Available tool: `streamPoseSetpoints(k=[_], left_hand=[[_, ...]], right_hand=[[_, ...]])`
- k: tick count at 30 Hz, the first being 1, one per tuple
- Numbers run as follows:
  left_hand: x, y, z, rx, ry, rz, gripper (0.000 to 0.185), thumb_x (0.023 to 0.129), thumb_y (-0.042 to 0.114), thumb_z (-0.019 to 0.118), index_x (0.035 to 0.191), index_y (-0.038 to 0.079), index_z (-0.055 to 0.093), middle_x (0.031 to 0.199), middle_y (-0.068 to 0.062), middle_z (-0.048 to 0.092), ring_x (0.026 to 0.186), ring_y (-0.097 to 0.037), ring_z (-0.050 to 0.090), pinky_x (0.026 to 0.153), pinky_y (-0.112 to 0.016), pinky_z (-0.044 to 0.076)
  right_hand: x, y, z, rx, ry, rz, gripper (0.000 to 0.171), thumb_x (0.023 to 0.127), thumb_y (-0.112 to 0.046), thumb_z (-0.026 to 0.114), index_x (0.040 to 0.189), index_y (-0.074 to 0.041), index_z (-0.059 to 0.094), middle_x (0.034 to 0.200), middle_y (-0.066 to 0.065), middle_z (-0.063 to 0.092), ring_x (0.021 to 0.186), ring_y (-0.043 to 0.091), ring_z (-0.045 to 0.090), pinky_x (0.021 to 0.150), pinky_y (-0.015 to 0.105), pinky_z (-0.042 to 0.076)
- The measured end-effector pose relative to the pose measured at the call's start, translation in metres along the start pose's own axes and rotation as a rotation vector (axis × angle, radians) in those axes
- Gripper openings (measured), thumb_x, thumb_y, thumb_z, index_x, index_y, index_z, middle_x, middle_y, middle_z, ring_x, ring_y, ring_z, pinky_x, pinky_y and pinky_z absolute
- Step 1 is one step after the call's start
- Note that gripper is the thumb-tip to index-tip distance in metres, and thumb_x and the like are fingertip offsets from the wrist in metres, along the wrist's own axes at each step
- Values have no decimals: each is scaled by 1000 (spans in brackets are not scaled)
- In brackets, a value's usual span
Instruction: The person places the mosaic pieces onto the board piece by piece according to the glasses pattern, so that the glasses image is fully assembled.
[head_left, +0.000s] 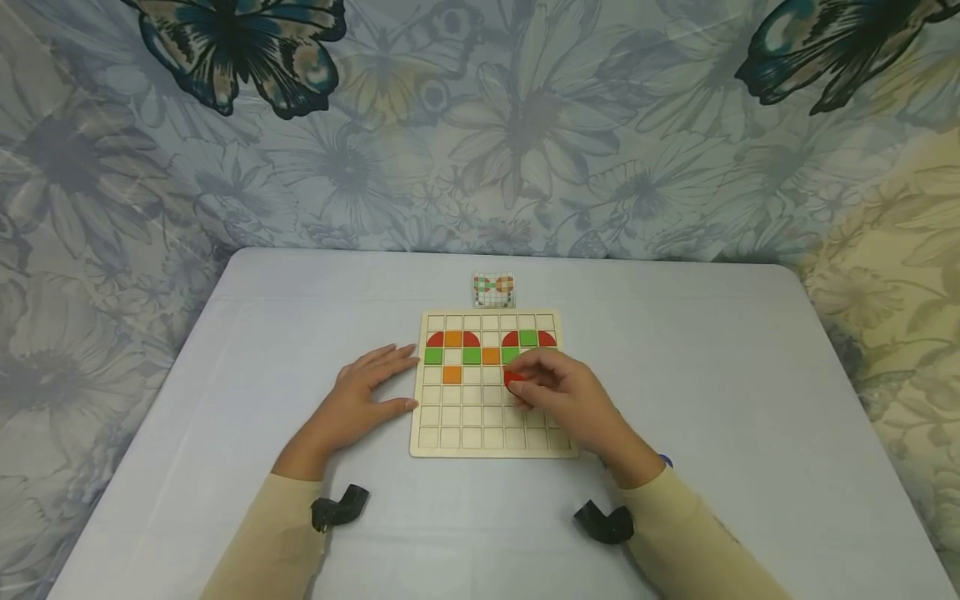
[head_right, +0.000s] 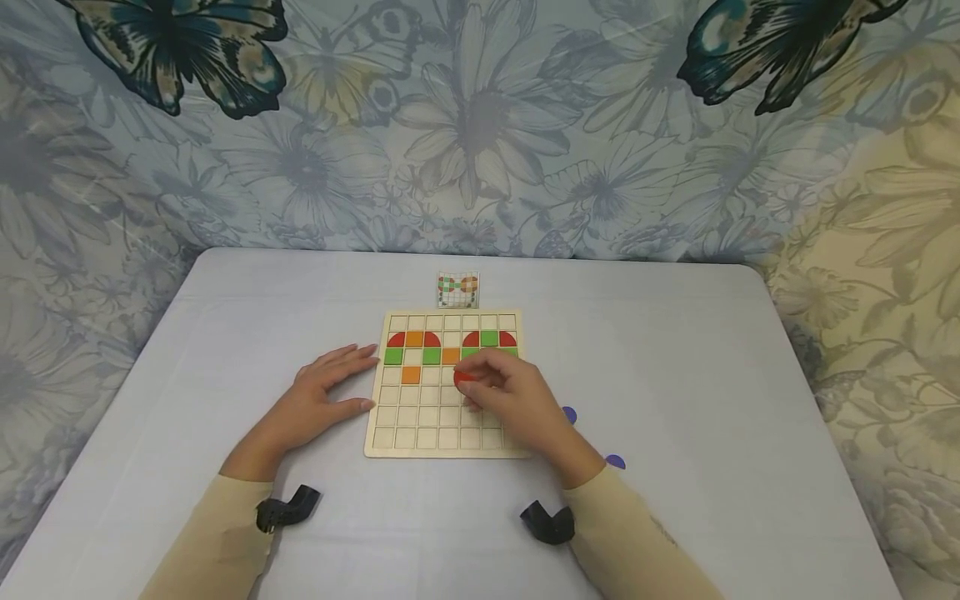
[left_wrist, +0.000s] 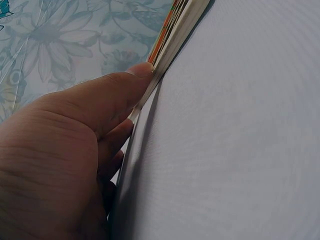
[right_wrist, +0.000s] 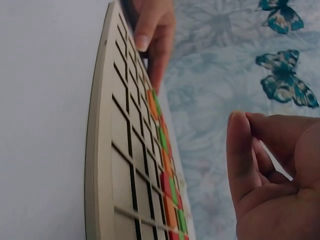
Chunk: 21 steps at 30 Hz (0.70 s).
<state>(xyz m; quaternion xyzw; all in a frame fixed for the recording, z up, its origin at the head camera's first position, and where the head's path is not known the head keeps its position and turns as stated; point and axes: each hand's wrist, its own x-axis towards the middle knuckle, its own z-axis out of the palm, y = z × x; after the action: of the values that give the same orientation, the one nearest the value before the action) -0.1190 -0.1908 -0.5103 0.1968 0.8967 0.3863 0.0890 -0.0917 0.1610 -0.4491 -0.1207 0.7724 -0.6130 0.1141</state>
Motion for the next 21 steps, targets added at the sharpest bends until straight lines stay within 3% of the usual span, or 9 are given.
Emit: streamPoseSetpoints(k=[9,21], left_hand=[[1,1,0,3,-9,-17,69,96,38,87,159,23,61,168,15,43,160,-22,27,122,-61,17],[0,2,-3,-8,-16,-6,69,97,38,86,159,22,61,169,15,43,161,-21,27,123,-61,15]], right_hand=[[22,-6,36,-132,-19,-5,16,100,-11,81,116,-12,81,106,-3,75,89,21,68,78,31,58],[57,-2,75,-199,19,67,5,103,-15,78,108,-14,80,92,-5,72,84,18,65,76,35,56]])
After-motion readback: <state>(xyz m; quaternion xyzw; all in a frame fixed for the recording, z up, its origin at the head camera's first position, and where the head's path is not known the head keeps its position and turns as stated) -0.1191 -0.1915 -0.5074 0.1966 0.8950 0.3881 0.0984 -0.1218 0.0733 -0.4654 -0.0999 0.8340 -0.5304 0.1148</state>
